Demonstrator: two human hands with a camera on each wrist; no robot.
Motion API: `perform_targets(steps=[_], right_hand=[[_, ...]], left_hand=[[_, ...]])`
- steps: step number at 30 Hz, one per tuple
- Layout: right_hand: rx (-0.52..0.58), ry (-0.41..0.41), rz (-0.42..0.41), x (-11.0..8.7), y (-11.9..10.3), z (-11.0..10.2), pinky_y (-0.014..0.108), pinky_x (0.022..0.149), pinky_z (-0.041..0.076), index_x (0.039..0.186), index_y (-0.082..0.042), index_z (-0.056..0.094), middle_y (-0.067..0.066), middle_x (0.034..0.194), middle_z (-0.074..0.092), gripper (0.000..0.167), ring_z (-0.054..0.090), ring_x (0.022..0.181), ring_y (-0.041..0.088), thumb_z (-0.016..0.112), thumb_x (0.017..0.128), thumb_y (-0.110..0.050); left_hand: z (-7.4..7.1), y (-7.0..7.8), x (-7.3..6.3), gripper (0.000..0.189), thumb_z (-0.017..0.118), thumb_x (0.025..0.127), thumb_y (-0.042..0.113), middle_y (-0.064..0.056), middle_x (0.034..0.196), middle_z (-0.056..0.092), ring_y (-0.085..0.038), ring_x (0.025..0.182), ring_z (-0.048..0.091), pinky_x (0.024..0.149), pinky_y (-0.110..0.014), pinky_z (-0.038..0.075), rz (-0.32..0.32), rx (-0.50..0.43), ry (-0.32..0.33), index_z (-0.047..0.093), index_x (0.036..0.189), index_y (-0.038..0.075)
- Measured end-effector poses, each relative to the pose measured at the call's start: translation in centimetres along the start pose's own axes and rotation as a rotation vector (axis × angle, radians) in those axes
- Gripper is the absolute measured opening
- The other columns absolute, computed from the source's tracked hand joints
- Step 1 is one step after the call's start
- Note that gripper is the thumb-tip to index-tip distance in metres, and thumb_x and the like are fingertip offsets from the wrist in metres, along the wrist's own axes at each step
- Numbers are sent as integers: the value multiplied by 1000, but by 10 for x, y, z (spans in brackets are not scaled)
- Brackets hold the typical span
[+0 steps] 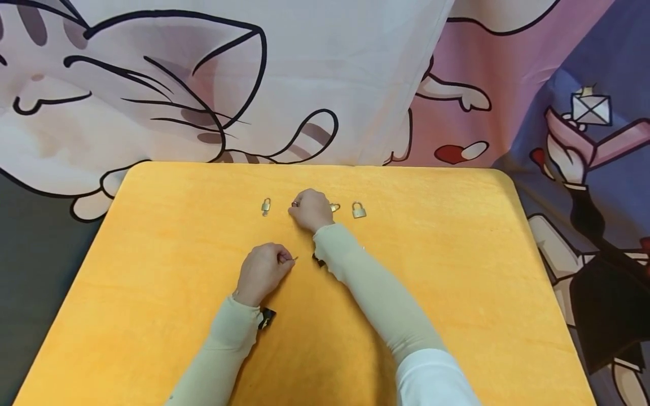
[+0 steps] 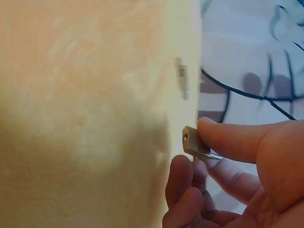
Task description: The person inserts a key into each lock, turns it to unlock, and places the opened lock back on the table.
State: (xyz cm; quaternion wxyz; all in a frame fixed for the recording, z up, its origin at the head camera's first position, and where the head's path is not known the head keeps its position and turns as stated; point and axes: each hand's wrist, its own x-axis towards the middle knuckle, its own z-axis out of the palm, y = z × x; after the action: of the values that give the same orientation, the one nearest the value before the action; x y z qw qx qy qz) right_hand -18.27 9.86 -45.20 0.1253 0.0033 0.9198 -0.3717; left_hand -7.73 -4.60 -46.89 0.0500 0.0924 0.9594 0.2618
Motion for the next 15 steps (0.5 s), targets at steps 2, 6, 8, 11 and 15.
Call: perform_targets(steps=[2, 6, 8, 11, 15], right_hand=[[84, -18, 27, -5, 3, -6, 31, 67, 45, 84, -14, 74, 3, 78, 68, 15, 57, 71, 19, 74, 93, -26], [277, -82, 71, -16, 10, -19, 32, 71, 48, 97, -10, 76, 13, 89, 73, 17, 65, 80, 26, 74, 93, -27], [378, -103, 85, -20, 14, -25, 34, 76, 50, 102, -7, 76, 16, 95, 74, 20, 68, 87, 29, 73, 94, -26], [492, -108, 115, -28, 21, -32, 37, 82, 51, 107, -3, 75, 18, 98, 74, 24, 68, 94, 30, 71, 96, -24], [563, -82, 155, -38, 28, -40, 39, 82, 50, 107, -3, 75, 18, 96, 74, 27, 65, 93, 30, 71, 96, -27]], left_hand=[[-1, 0, -1, 20, 79, 89, 23, 7, 67, 63, -10, 56, 56, 54, -30, 48, -2, -13, -9, 72, 71, 17], [-4, -1, -2, 20, 76, 89, 22, 7, 66, 62, -10, 56, 55, 55, -30, 48, 0, -40, 4, 70, 72, 16], [-5, -2, -2, 19, 75, 89, 20, 6, 66, 62, -9, 55, 54, 55, -30, 48, 4, -68, 30, 69, 72, 15], [-8, -2, -2, 14, 73, 87, 15, 6, 66, 63, -8, 55, 55, 55, -29, 49, 10, -140, 74, 69, 74, 14], [-11, -1, -1, 9, 71, 82, 9, 4, 67, 66, -9, 55, 56, 55, -29, 50, 28, -208, 137, 68, 73, 13]])
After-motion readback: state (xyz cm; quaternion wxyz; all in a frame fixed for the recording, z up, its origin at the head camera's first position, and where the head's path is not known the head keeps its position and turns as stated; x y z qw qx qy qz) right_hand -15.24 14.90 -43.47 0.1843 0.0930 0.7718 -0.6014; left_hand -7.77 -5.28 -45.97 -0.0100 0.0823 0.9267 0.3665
